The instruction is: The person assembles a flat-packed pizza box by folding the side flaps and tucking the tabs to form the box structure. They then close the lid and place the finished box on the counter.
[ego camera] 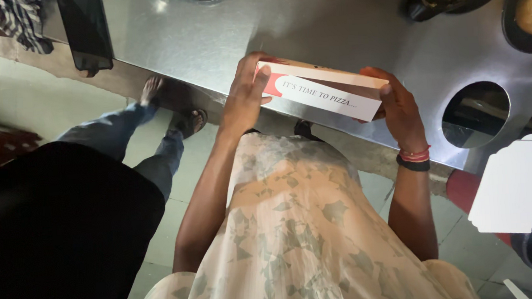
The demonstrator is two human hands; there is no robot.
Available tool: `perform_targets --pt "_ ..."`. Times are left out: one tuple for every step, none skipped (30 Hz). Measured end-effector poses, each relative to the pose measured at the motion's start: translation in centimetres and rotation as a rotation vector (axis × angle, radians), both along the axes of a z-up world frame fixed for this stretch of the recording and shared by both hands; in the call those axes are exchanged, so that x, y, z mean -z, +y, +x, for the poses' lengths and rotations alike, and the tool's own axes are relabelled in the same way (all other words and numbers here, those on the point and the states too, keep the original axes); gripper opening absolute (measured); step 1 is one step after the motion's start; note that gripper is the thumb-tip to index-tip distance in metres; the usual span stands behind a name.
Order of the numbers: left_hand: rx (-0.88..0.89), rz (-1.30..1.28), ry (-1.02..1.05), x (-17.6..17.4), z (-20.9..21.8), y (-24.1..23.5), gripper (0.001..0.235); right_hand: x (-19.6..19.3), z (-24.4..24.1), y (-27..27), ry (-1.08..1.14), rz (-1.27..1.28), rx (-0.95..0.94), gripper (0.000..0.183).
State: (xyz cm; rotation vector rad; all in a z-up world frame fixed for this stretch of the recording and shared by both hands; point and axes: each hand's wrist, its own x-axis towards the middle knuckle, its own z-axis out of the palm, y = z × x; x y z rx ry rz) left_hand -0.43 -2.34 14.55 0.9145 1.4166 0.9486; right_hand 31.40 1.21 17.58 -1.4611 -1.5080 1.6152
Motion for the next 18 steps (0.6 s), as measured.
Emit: perform_targets --pt "-0.023 0.078 0.156 -0.1 0.3 -0.4 0.048 0.0 0.1 0.1 -0.018 0.006 -0.01 0.067" --pt "-0.043 0.16 0.311 -0.3 0.6 -1.0 0.051 0.0 0.1 0.0 -0.036 0.014 -0.018 0.064" --pt "-0.064 0.242 0.466 -0.5 0.9 -1.6 0.055 0.0 0.2 0.0 -0.054 0.022 -0.027 0.062" --pt "-0.073 0.319 0.529 -0.7 1.1 -2.0 0.052 -0.1 0.3 0.0 -0.084 0.031 -0.043 0.058" --pt "-0.082 0.396 0.591 -0.9 1.5 -2.3 0.049 -0.3 0.4 -0.1 -0.115 0.04 -0.058 0.053" --pt "-0.092 0.47 0.653 -1.1 1.8 -2.4 0.047 -0.5 0.4 -0.1 -0.147 0.046 -0.076 0.049" --pt "-0.015 0.487 0.686 -1.2 2.3 -2.3 0.042 -0.7 0.5 0.0 -0.233 0.028 -0.061 0.047" --pt "0.058 0.498 0.721 -1.4 2.9 -2.4 0.039 -0.9 0.6 0.0 -0.319 0.007 -0.052 0.044" --pt "0.132 0.508 0.754 -1.5 3.1 -2.5 0.037 -1.1 0.6 0.1 -0.405 -0.013 -0.043 0.042" --pt "0.152 0.567 0.77 -1.7 3.1 -2.4 0.04 -1.2 0.5 0.3 -0.336 0.083 -0.097 0.039" --pt "0.172 0.626 0.784 -1.9 3.0 -2.2 0.044 -1.2 0.4 0.8 -0.267 0.178 -0.15 0.037" --pt "0.195 0.687 0.781 -2.0 3.3 -2.1 0.049 -1.3 0.7 1.0 -0.212 0.269 -0.196 0.034" --pt "0.23 0.666 0.795 -2.0 3.4 -2.2 0.055 -1.3 0.8 1.2 -0.189 0.306 -0.218 0.034" --pt "0.264 0.647 0.812 -2.1 3.4 -2.1 0.061 -1.1 0.8 1.5 -0.165 0.346 -0.242 0.033" --pt "0.297 0.629 0.829 -2.2 3.7 -2.0 0.068 -1.1 1.0 1.7 -0.141 0.385 -0.267 0.033" --pt "0.309 0.627 0.833 -2.2 3.8 -1.9 0.066 -1.0 0.9 1.8 -0.142 0.416 -0.285 0.033" --pt "0.321 0.624 0.838 -2.2 3.9 -1.7 0.064 -1.1 0.7 1.8 -0.143 0.447 -0.304 0.032" --pt "0.33 0.619 0.85 -2.2 3.9 -1.5 0.062 -1.1 0.5 1.9 -0.137 0.478 -0.326 0.032"
